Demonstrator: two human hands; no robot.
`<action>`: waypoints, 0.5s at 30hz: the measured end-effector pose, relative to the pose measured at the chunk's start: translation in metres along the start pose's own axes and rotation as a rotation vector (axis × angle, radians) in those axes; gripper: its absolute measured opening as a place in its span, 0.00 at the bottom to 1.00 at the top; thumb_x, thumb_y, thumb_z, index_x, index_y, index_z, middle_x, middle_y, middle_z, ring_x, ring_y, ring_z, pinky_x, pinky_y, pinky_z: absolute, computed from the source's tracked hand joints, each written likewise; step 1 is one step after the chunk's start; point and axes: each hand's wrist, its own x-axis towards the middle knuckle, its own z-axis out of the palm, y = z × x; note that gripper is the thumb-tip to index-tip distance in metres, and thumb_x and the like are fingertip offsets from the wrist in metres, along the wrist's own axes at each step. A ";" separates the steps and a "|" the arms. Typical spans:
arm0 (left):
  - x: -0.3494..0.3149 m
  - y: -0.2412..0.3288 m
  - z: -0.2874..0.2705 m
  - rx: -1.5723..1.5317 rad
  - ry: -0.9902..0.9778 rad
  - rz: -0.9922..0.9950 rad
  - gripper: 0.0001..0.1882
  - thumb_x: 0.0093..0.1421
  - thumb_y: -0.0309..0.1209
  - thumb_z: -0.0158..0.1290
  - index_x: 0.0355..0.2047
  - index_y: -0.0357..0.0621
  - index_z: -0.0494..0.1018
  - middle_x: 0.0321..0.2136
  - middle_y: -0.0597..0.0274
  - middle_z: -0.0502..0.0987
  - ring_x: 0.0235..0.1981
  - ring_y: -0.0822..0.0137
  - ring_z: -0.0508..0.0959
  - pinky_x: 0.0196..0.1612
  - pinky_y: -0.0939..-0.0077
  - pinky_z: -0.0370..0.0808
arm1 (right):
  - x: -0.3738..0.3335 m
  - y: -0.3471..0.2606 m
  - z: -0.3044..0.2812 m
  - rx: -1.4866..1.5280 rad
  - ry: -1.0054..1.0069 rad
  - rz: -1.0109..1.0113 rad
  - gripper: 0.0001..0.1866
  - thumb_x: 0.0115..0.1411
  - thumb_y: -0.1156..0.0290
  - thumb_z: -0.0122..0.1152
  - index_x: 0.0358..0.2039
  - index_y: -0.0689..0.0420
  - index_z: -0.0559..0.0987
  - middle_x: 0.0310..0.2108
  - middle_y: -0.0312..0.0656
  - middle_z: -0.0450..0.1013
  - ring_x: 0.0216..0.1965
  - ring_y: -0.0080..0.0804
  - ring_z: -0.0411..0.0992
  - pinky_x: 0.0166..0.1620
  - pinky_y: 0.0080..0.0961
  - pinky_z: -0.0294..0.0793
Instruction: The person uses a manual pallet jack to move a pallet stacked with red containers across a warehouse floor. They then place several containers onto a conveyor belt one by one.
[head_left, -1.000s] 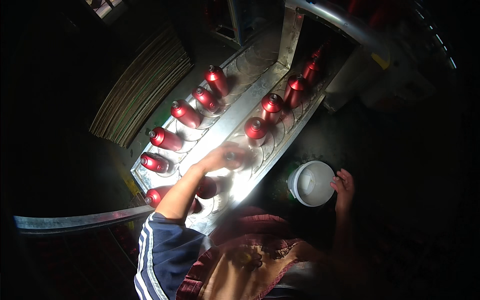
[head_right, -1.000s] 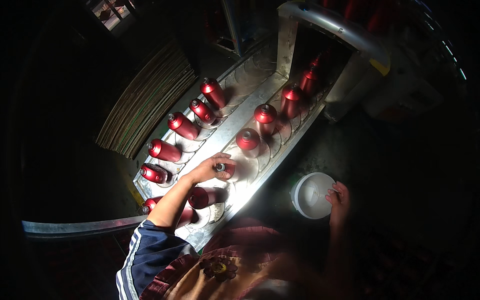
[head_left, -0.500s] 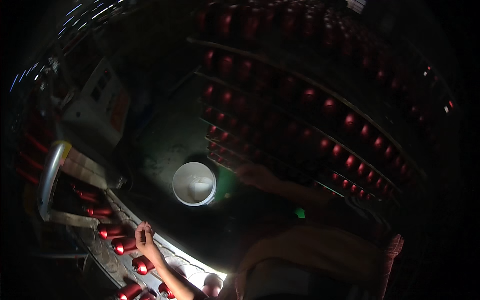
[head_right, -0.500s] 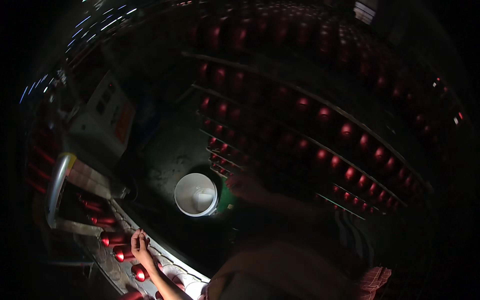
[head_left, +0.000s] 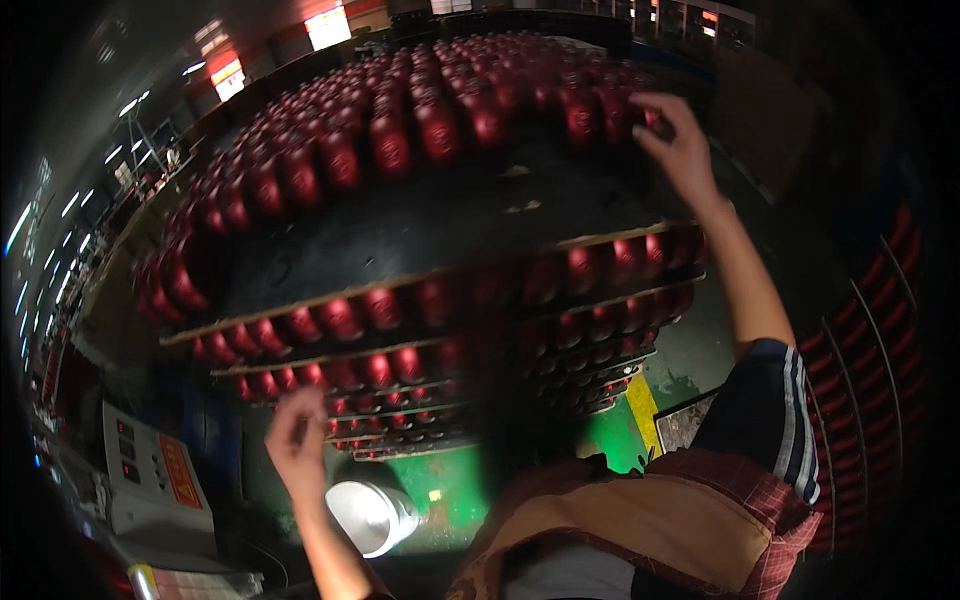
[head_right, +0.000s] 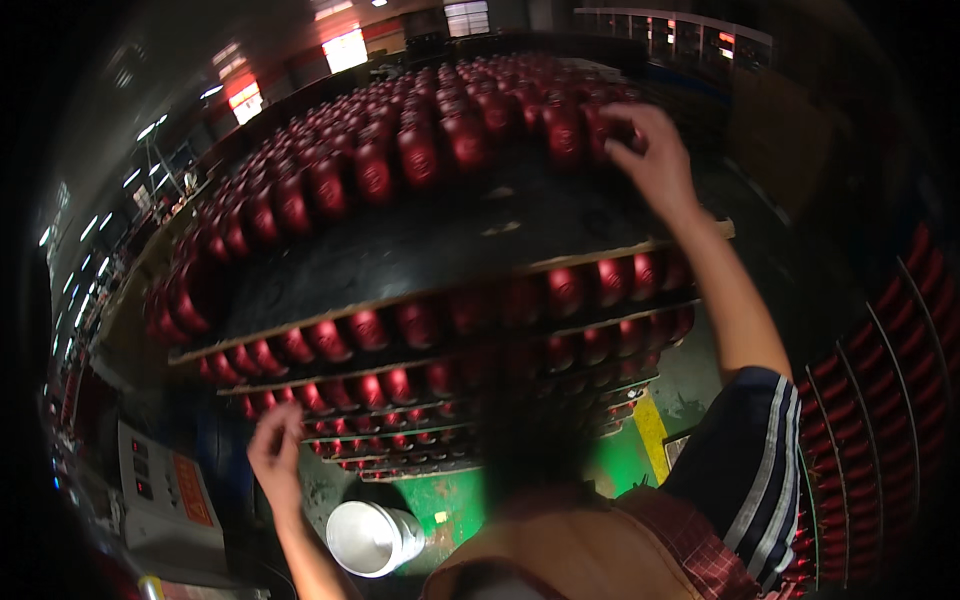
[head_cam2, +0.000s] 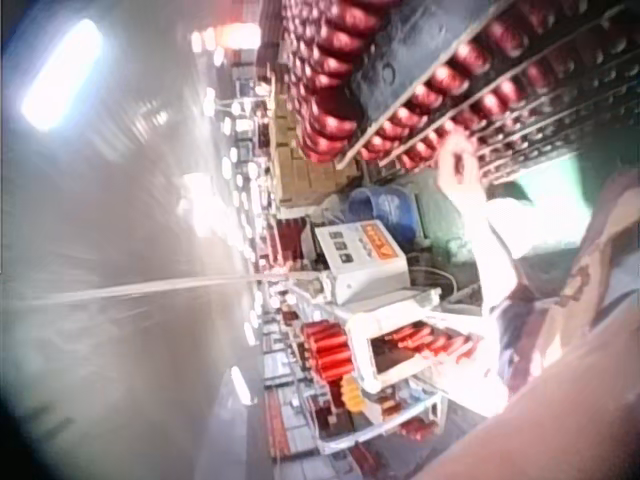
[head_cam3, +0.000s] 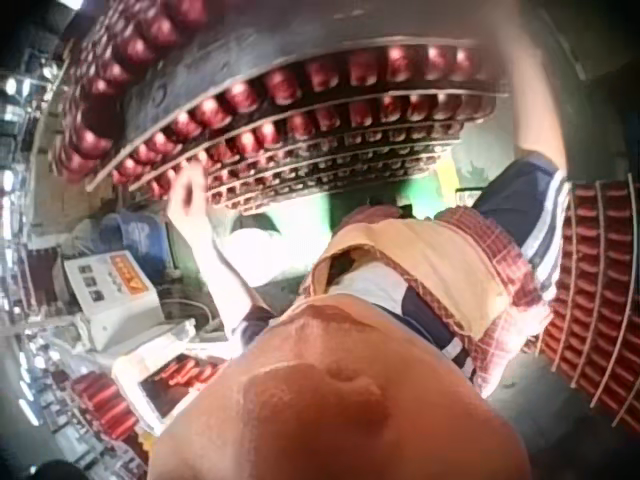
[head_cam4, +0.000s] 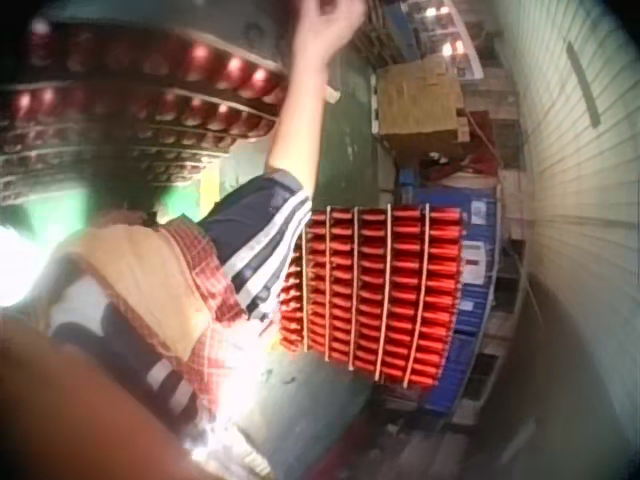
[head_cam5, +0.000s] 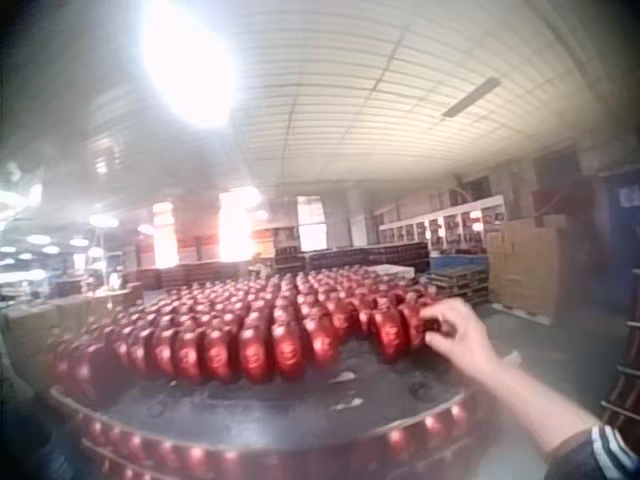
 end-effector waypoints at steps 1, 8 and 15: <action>0.041 0.020 0.029 0.025 -0.058 0.115 0.12 0.59 0.18 0.55 0.44 0.37 0.77 0.46 0.61 0.77 0.40 0.76 0.74 0.44 0.82 0.71 | 0.020 0.035 -0.009 -0.073 -0.002 0.026 0.24 0.53 0.71 0.66 0.53 0.42 0.79 0.52 0.42 0.71 0.53 0.40 0.69 0.55 0.30 0.70; 0.243 0.125 0.309 0.307 -0.440 0.609 0.27 0.59 0.28 0.60 0.60 0.50 0.70 0.58 0.57 0.70 0.58 0.63 0.71 0.56 0.70 0.72 | 0.091 0.218 0.014 -0.370 -0.321 0.174 0.30 0.51 0.59 0.66 0.57 0.33 0.75 0.56 0.56 0.66 0.60 0.56 0.61 0.63 0.44 0.61; 0.311 0.127 0.479 0.629 -0.386 0.555 0.36 0.50 0.39 0.61 0.62 0.59 0.67 0.63 0.35 0.59 0.60 0.35 0.67 0.61 0.55 0.70 | 0.080 0.240 0.031 -0.167 -0.414 0.213 0.36 0.48 0.65 0.66 0.60 0.32 0.70 0.53 0.56 0.65 0.54 0.57 0.68 0.57 0.38 0.71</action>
